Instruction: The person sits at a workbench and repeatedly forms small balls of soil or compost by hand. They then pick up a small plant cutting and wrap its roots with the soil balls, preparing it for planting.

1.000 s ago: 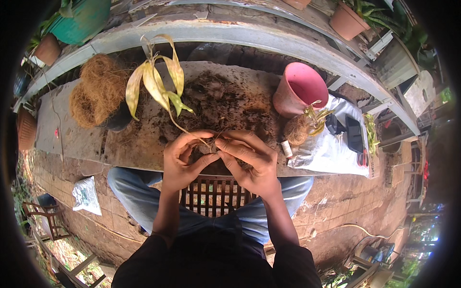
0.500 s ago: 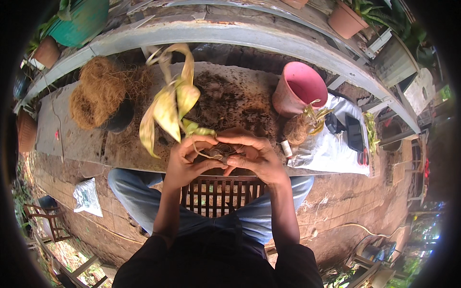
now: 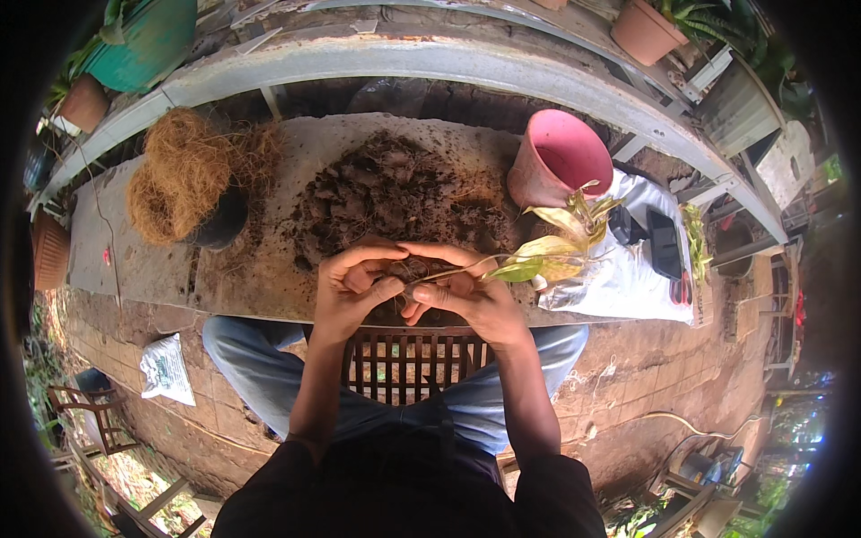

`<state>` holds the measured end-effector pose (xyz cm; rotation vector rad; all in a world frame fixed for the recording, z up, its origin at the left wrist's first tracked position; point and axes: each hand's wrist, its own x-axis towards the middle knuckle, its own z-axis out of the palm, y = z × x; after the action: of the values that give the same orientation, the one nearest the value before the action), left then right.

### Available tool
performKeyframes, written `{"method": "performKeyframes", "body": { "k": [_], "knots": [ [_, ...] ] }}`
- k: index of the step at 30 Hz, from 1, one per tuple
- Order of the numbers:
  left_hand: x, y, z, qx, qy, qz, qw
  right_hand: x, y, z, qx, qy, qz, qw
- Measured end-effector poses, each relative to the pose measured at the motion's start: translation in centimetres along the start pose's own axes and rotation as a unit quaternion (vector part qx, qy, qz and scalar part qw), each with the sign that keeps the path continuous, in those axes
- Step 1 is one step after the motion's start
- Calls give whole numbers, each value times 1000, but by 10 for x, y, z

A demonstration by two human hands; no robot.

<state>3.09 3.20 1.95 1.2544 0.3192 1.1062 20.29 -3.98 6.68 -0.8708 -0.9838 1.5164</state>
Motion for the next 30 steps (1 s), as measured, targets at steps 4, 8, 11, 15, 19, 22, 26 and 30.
{"method": "performKeyframes", "body": {
  "k": [4, 8, 11, 15, 19, 22, 26, 30],
  "knots": [
    [-2, 2, 5, -2, 14, -6, 1000, 1, 1, 2, -4, 21, -10, 1000],
    [-1, 1, 7, 2, 10, 22, 1000, 1, 1, -1, -56, 20, -20, 998],
    [-2, -1, 9, -20, 23, 30, 999, 0, -1, 3, -92, 27, -18, 995],
    [-4, -6, 12, -22, 44, 63, 997, 3, -10, 11, -119, 35, -37, 992],
    [-5, -16, 10, -14, 44, 117, 992, 5, -9, 11, -160, 43, -36, 986],
    [-4, -18, 7, -44, 35, 108, 993, 5, -15, 15, -171, 55, -33, 983],
    [-5, -16, 5, -108, 32, 54, 992, 5, -11, 15, -180, 45, -63, 981],
    [-8, -21, -2, -150, 31, 26, 988, 2, -10, 5, -225, 12, -108, 968]
  ]
}}
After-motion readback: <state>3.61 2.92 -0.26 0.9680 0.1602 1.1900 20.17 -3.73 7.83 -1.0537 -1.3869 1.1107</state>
